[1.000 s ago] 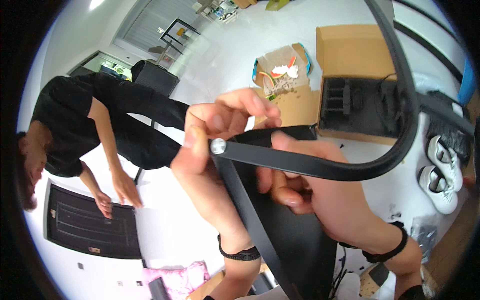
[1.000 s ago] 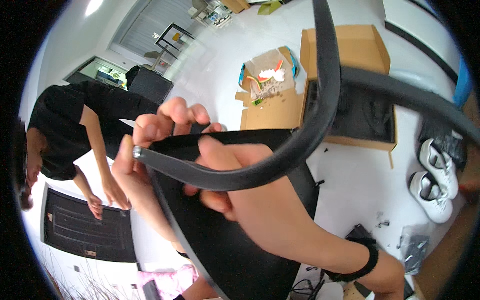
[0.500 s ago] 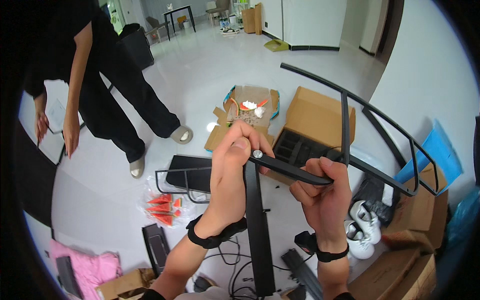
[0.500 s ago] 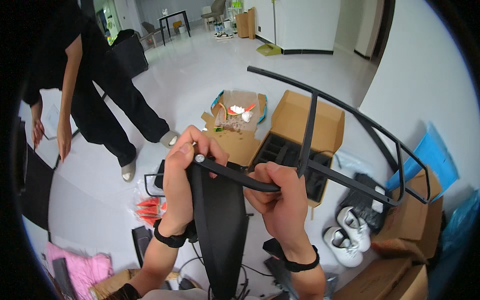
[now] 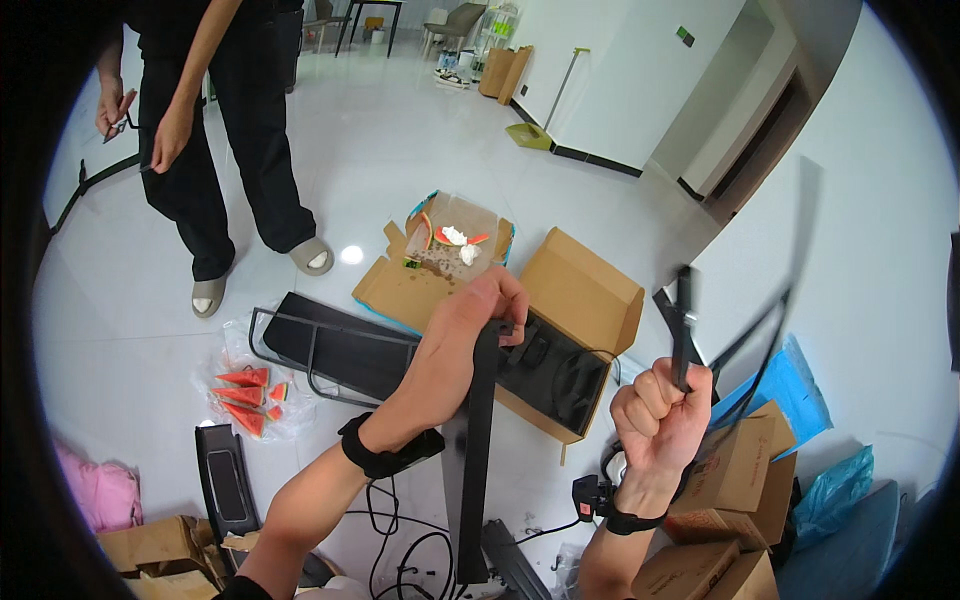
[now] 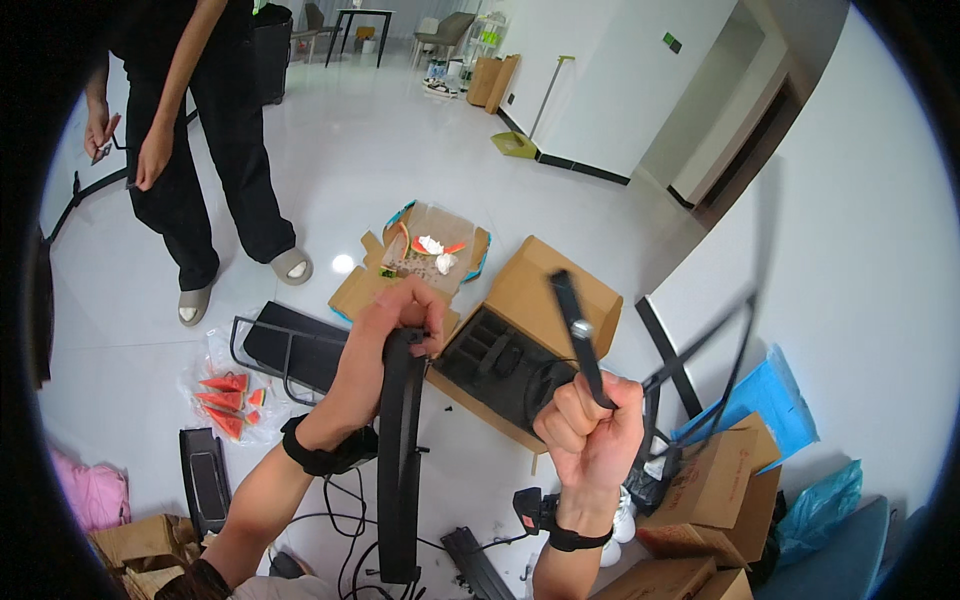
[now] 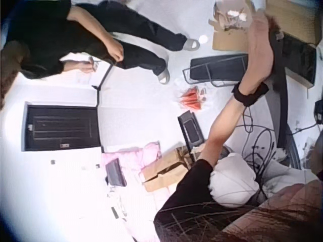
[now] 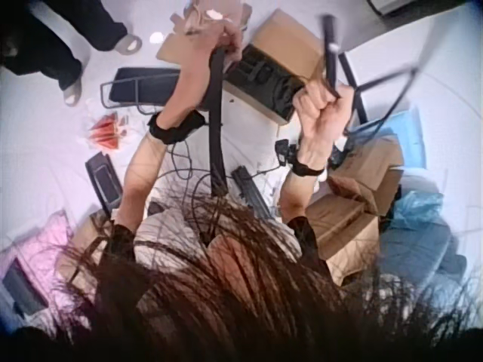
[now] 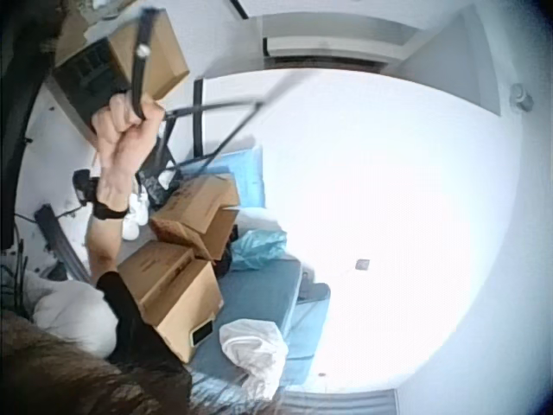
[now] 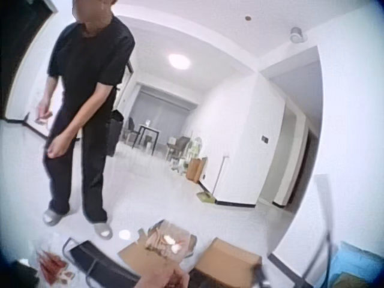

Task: Assembling a small black metal and wood shelf unit on the floor.

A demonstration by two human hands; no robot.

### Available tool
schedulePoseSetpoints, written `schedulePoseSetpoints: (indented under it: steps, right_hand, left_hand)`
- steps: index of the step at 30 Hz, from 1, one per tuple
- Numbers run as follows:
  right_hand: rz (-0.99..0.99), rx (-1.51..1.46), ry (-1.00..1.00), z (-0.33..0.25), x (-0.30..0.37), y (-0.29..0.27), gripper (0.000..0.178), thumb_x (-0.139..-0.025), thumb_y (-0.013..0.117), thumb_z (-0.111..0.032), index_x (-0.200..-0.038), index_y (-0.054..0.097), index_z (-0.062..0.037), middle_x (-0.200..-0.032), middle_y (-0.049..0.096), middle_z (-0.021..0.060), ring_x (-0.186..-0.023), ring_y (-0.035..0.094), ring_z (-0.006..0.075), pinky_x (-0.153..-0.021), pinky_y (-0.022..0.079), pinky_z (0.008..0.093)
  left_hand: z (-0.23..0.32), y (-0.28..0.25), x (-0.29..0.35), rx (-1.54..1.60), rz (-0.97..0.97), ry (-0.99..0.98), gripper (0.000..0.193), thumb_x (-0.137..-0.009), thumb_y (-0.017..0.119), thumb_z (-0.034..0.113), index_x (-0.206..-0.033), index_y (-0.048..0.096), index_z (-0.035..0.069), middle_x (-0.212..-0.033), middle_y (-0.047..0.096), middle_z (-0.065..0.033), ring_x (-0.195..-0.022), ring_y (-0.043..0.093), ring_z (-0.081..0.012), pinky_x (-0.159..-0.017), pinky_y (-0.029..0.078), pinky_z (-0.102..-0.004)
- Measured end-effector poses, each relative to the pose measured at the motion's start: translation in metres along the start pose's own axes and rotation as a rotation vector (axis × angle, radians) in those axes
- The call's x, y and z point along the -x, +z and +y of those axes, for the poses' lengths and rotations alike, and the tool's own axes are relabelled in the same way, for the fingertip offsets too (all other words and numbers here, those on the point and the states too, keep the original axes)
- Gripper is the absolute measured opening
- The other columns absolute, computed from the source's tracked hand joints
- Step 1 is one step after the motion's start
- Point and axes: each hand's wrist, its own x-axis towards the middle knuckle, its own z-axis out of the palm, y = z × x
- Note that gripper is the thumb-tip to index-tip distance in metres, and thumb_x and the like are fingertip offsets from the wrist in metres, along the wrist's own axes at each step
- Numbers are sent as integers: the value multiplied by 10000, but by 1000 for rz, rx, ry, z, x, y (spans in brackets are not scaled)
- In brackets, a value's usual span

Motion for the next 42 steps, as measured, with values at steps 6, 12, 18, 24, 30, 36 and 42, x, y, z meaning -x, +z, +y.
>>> schedulePoseSetpoints:
  steps: [6,12,18,24,30,36,42]
  right_hand:
    - [122,-178,15,4,15,16,463,-1047,373,-349,-629,320,-155,-517,223,-68,-367,143,55,-351,136,243]
    - [22,-49,245,-2,10,1,435,-1007,372,-362,-625,262,-185,-528,235,-73,-402,165,69,-433,176,258]
    - [196,248,258,8,11,19,428,-1010,380,-318,-628,251,-176,-536,227,-61,-427,151,75,-444,163,277]
    - [244,285,224,27,10,34,418,-1009,408,-261,-629,268,-156,-538,238,-47,-437,160,71,-441,155,274]
    - [314,395,163,40,10,37,414,-1012,430,-260,-642,283,-148,-545,239,-44,-430,169,70,-441,155,257]
    - [475,530,-65,34,5,23,370,-1042,445,-290,-724,386,-110,-633,284,-39,-521,229,69,-460,172,247]
    - [257,981,-267,-24,13,-34,424,-1059,449,-294,-700,334,-100,-631,230,-43,-554,215,79,-471,193,256]
  left_hand:
    - [-1,-2,5,-13,-14,92,319,-1044,356,232,-839,471,15,-806,440,-26,-742,404,-118,-705,362,-260]
    - [8,0,9,-39,-84,23,199,-1018,447,148,-885,499,11,-766,469,-3,-717,434,-96,-687,375,-246]
    - [28,11,17,-198,-162,124,193,-944,629,104,-1052,498,13,-784,622,-33,-731,555,-87,-710,445,-250]
    - [29,17,32,-229,-20,221,256,-895,708,133,-990,501,16,-717,607,-40,-677,541,-84,-641,432,-239]
    - [34,25,32,-307,55,249,144,-923,619,87,-888,492,29,-645,555,-4,-605,453,-62,-587,356,-218]
    - [31,30,31,-296,121,182,142,-994,530,88,-878,514,8,-632,565,-20,-569,456,-61,-557,355,-228]
    - [29,23,27,-345,98,219,126,-997,479,51,-884,509,5,-640,542,-31,-589,465,-91,-567,372,-249]
